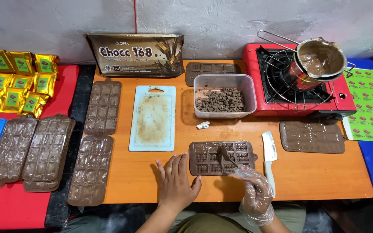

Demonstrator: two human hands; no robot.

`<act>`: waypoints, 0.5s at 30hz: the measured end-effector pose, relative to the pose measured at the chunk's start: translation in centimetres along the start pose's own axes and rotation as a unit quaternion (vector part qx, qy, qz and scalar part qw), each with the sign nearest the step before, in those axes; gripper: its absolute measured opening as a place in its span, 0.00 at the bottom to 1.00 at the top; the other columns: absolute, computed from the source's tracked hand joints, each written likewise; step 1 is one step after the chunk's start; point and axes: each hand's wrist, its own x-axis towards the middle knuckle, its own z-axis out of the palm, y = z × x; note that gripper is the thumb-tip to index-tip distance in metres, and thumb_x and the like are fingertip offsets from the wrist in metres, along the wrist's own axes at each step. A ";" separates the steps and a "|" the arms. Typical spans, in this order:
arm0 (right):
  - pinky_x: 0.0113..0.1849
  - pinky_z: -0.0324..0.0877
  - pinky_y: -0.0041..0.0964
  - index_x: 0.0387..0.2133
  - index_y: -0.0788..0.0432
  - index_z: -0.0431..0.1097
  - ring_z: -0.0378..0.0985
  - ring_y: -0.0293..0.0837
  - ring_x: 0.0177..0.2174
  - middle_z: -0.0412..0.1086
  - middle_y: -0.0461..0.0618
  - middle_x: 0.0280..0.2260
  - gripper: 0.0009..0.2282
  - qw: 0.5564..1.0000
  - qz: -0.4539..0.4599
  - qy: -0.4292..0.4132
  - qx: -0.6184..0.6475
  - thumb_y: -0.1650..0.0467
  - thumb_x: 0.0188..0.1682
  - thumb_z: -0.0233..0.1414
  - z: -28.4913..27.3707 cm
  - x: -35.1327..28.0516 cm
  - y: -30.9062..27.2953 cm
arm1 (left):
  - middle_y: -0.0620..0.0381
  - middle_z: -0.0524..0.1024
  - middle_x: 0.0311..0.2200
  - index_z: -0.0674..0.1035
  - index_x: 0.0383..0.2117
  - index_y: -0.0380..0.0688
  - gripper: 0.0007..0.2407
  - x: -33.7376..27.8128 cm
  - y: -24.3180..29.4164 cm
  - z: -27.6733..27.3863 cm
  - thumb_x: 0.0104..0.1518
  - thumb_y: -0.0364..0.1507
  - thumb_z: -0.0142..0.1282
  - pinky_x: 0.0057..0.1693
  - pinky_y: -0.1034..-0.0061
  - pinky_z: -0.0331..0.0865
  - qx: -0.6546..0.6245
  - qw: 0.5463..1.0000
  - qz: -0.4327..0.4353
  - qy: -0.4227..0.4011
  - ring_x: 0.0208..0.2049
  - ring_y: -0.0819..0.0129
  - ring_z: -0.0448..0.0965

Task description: Filling chocolate bar molds with melted chocolate using a spoon and leveling it with a spatula.

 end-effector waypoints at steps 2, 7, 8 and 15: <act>0.53 0.79 0.47 0.38 0.61 0.72 0.82 0.52 0.47 0.78 0.54 0.40 0.10 1.000 0.006 0.009 0.002 0.77 0.54 0.41 0.1 0.2 -0.1 | 0.48 0.67 0.62 0.62 0.65 0.38 0.35 0.0 0.0 -0.2 0.56 0.49 0.53 0.70 0.31 0.28 0.001 1.000 -0.001 -0.004 0.66 0.52 0.59; 0.51 0.78 0.51 0.34 0.62 0.70 0.81 0.59 0.46 0.76 0.62 0.39 0.07 0.987 0.093 0.108 0.079 0.77 0.52 0.43 0.6 -1.6 1.4 | 0.52 0.68 0.62 0.63 0.64 0.40 0.35 -0.2 -0.2 0.2 0.52 0.49 0.56 0.69 0.29 0.34 0.017 0.999 0.007 0.026 0.66 0.53 0.62; 0.51 0.78 0.51 0.34 0.62 0.70 0.81 0.59 0.46 0.76 0.62 0.39 0.07 0.987 0.086 0.116 0.071 0.77 0.52 0.43 0.7 -1.1 1.0 | 0.52 0.68 0.62 0.63 0.64 0.40 0.35 -0.2 -0.3 0.4 0.52 0.49 0.56 0.69 0.29 0.34 0.013 0.999 0.020 0.030 0.66 0.53 0.62; 0.43 0.80 0.47 0.27 0.61 0.74 0.83 0.54 0.41 0.79 0.58 0.34 0.07 0.971 0.158 0.153 0.089 0.72 0.48 0.48 0.1 -0.4 3.0 | 0.63 0.69 0.60 0.64 0.64 0.55 0.39 0.2 -1.9 4.8 0.44 0.55 0.58 0.73 0.33 0.33 0.076 0.995 -0.062 0.008 0.64 0.60 0.65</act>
